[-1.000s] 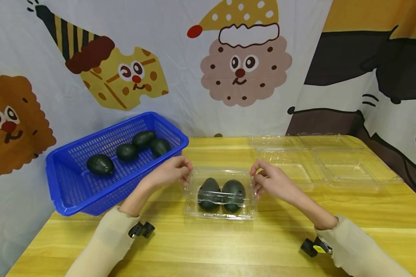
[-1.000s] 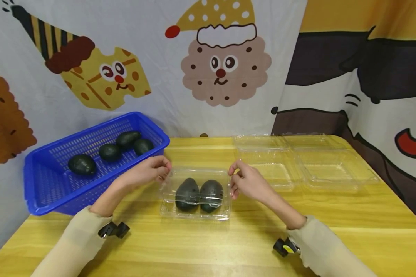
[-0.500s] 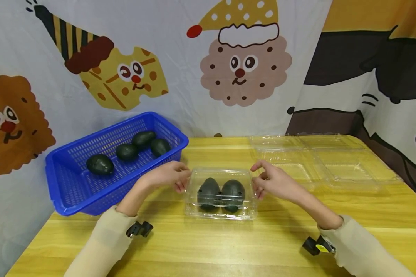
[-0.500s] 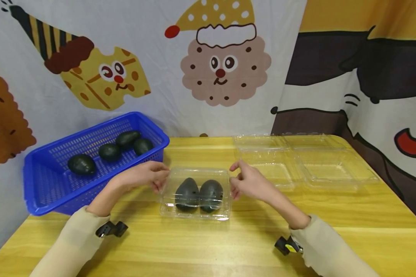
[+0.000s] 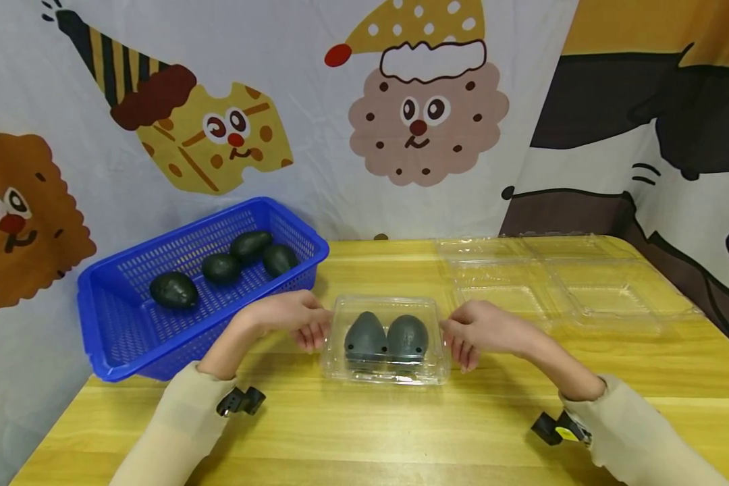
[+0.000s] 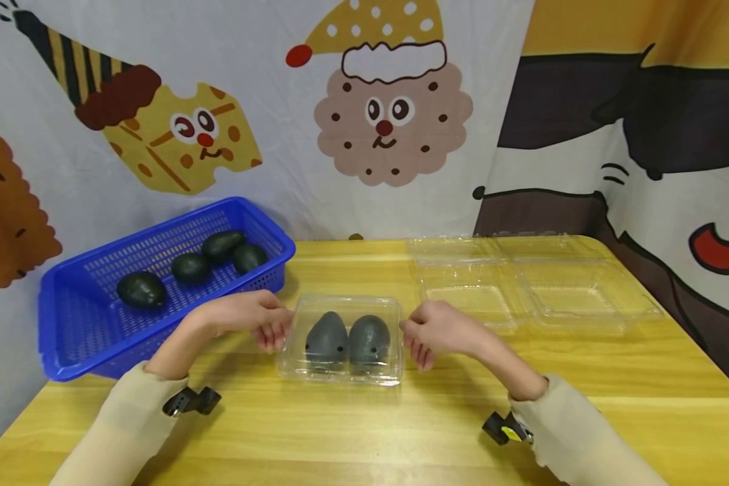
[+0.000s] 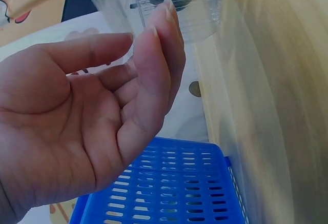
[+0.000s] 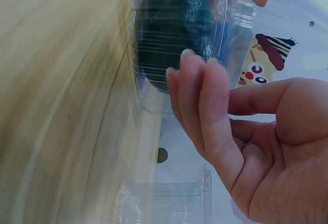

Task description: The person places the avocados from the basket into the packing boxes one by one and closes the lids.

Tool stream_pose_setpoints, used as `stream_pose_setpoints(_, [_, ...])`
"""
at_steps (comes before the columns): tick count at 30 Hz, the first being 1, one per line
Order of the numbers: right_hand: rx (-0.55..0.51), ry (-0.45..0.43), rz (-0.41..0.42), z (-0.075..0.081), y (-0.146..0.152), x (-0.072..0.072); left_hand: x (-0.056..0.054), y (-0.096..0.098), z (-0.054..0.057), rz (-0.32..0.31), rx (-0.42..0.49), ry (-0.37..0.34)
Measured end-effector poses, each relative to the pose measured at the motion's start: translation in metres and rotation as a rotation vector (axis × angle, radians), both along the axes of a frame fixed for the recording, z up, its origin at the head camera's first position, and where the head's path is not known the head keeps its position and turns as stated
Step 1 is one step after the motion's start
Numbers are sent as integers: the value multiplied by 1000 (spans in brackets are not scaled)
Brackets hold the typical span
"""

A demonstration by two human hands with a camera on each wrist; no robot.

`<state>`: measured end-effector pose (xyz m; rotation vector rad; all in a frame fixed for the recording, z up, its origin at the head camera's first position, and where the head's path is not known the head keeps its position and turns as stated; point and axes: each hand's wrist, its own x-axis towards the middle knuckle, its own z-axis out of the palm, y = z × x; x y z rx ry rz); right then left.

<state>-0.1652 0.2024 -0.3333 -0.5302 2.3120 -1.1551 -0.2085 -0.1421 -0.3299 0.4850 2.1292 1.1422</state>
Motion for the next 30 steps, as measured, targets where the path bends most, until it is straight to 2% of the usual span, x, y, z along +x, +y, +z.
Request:
stream_pose_setpoints(5, [-3, -4, -18, -1, -2, 0, 0, 1, 0, -22, 6, 10])
stream_pose_setpoints(12, [-49, -19, -130, -6, -8, 2, -2, 4, -5, 9, 47, 4])
stream_pose_setpoints(18, [-95, -1, -167, -9, -11, 0, -4, 5, -4, 6, 78, 43])
stream_pose_setpoints(25, [-76, 55, -214, -9, -12, -1, -5, 5, -5, 23, 90, 104])
stream_pose_setpoints(30, [-47, 119, -239, -10, -13, -2, -5, 5, -6, 71, 116, 84])
